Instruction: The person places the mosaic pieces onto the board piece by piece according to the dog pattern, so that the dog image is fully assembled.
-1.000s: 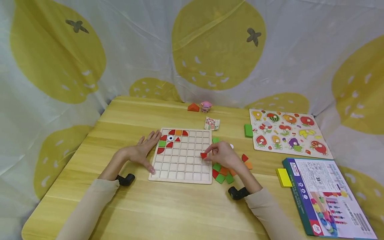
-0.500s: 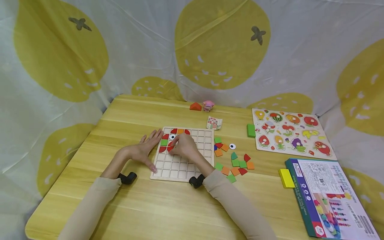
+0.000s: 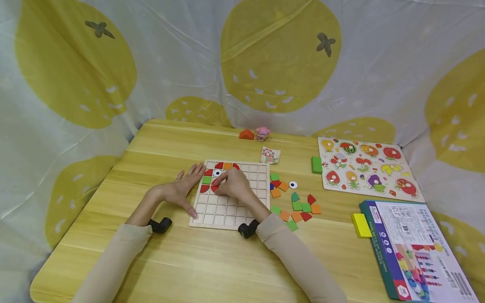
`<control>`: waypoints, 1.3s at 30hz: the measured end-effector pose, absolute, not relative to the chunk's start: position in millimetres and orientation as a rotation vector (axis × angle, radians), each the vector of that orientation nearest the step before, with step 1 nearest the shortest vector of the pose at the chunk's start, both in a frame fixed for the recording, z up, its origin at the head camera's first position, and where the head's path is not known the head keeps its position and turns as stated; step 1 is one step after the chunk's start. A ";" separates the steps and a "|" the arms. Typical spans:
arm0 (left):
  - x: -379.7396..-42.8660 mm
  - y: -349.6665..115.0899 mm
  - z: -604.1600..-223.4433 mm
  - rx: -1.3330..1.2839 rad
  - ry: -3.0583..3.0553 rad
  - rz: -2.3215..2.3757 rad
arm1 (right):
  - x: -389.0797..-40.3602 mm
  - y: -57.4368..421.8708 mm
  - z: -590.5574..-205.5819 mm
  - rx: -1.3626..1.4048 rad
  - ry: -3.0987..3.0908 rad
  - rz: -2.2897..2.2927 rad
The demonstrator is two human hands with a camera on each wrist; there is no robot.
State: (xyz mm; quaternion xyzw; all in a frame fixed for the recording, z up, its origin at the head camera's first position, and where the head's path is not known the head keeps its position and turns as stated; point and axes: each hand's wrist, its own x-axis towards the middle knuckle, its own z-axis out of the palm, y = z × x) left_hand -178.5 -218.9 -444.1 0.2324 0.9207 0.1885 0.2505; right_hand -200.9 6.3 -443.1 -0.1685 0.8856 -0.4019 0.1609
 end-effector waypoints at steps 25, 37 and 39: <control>-178.9 -217.8 -443.4 0.620 2.501 0.534 | -193.7 191.9 -435.9 -0.321 2.486 -1.124; -179.7 -218.0 -443.2 0.614 2.497 0.545 | -203.7 188.1 -445.2 -0.372 2.463 -1.028; -179.8 -218.1 -443.1 0.610 2.496 0.541 | -203.9 188.3 -445.2 -0.404 2.477 -0.979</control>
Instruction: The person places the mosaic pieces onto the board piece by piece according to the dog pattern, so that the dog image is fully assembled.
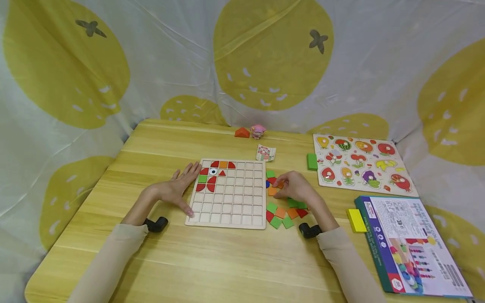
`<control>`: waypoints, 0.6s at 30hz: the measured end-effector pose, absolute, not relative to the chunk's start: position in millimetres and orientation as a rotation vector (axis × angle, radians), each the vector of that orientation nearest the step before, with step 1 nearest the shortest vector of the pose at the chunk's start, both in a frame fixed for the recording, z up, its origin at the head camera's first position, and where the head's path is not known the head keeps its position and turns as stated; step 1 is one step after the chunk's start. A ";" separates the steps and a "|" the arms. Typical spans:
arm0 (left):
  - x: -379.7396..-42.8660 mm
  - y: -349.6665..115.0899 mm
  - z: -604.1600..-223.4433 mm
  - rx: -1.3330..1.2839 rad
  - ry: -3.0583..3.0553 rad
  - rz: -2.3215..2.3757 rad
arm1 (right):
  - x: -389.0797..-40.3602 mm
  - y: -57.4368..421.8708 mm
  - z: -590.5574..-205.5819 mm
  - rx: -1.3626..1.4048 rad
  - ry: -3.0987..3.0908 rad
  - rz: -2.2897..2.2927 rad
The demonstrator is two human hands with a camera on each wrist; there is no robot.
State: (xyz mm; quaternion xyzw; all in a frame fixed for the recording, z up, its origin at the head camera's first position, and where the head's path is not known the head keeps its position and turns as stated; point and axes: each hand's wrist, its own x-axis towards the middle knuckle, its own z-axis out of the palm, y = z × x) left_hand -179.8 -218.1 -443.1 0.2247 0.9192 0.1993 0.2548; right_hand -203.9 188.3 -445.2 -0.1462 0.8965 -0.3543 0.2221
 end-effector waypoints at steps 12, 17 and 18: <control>-177.7 -219.3 -445.3 0.602 2.505 0.539 | -195.2 121.2 -424.3 -0.442 2.529 -1.047; -178.9 -218.8 -444.5 0.616 2.504 0.556 | -192.2 65.0 -429.1 -0.420 2.532 -1.120; -179.0 -218.5 -443.9 0.619 2.504 0.556 | -191.9 57.0 -430.6 -0.419 2.532 -1.128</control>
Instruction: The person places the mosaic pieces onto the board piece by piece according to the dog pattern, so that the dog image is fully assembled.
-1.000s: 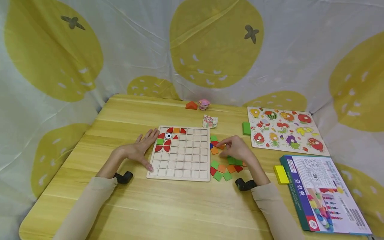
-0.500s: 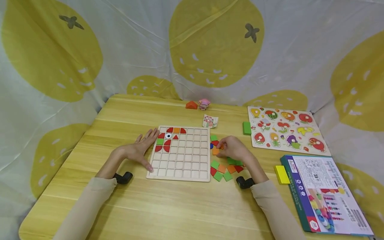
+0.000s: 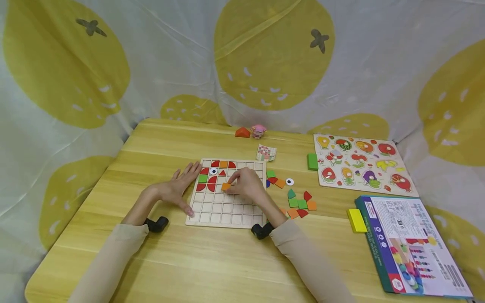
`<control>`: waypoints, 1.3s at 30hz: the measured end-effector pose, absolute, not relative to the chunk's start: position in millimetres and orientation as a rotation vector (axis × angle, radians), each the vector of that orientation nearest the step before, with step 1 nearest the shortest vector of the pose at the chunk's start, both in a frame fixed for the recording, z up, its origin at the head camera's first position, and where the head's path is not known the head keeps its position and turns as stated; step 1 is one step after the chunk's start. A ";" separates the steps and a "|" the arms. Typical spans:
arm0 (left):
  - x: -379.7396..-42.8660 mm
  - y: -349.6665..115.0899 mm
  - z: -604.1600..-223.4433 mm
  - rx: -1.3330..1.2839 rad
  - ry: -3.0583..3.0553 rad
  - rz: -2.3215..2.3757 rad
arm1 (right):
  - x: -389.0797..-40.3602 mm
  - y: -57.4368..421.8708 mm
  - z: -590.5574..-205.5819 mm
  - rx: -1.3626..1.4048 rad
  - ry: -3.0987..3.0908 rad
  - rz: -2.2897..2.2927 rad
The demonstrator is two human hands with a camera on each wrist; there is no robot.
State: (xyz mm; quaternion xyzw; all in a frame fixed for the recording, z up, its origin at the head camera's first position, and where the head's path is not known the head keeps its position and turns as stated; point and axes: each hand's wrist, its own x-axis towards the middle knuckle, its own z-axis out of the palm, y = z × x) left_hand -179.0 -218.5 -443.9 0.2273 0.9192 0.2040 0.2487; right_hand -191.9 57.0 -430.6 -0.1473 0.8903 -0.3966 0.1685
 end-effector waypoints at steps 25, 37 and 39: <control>-179.3 -218.8 -442.9 0.637 2.496 0.543 | -195.8 38.0 -442.2 -0.470 2.483 -1.108; -179.6 -218.2 -442.9 0.626 2.497 0.541 | -188.9 137.9 -416.4 -0.396 2.520 -1.153; -179.2 -218.0 -442.4 0.622 2.498 0.535 | -188.0 161.2 -418.0 -0.364 2.541 -1.149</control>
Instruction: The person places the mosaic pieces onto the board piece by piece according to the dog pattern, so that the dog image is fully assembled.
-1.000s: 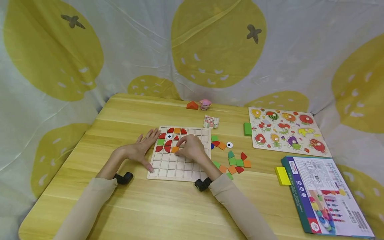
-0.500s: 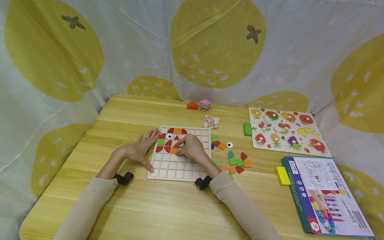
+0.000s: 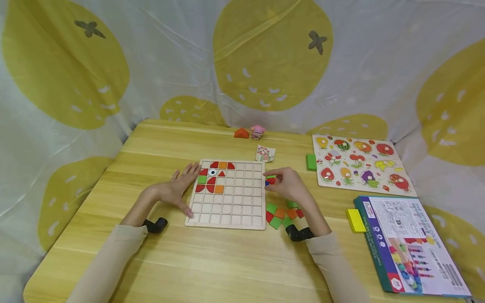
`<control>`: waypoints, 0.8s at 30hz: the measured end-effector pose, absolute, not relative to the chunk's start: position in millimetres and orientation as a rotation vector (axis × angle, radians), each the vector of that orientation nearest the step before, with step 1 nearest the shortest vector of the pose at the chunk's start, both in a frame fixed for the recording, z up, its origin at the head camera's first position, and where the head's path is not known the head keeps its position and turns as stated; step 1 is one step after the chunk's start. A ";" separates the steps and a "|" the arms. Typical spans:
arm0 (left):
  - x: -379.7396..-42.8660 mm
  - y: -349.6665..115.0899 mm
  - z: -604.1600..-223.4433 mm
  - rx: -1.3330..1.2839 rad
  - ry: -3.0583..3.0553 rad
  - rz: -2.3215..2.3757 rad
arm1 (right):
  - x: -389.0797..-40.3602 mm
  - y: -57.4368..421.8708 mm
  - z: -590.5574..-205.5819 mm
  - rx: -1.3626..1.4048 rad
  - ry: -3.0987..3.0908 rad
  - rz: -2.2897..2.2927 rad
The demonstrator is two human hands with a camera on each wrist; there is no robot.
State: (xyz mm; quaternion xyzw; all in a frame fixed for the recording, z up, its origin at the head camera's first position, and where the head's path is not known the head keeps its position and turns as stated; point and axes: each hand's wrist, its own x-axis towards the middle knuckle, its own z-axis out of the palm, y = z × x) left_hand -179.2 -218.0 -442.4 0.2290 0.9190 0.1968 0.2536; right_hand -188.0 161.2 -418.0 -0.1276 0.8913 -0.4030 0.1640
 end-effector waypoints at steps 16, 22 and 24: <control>-177.8 -217.7 -442.1 0.623 2.497 0.544 | -199.1 209.0 -441.2 -0.272 2.514 -1.185; -178.3 -217.6 -441.8 0.628 2.500 0.556 | -211.2 186.2 -448.0 -0.195 2.532 -1.176; -177.7 -217.9 -440.9 0.625 2.497 0.556 | -213.8 180.5 -449.3 -0.187 2.565 -1.167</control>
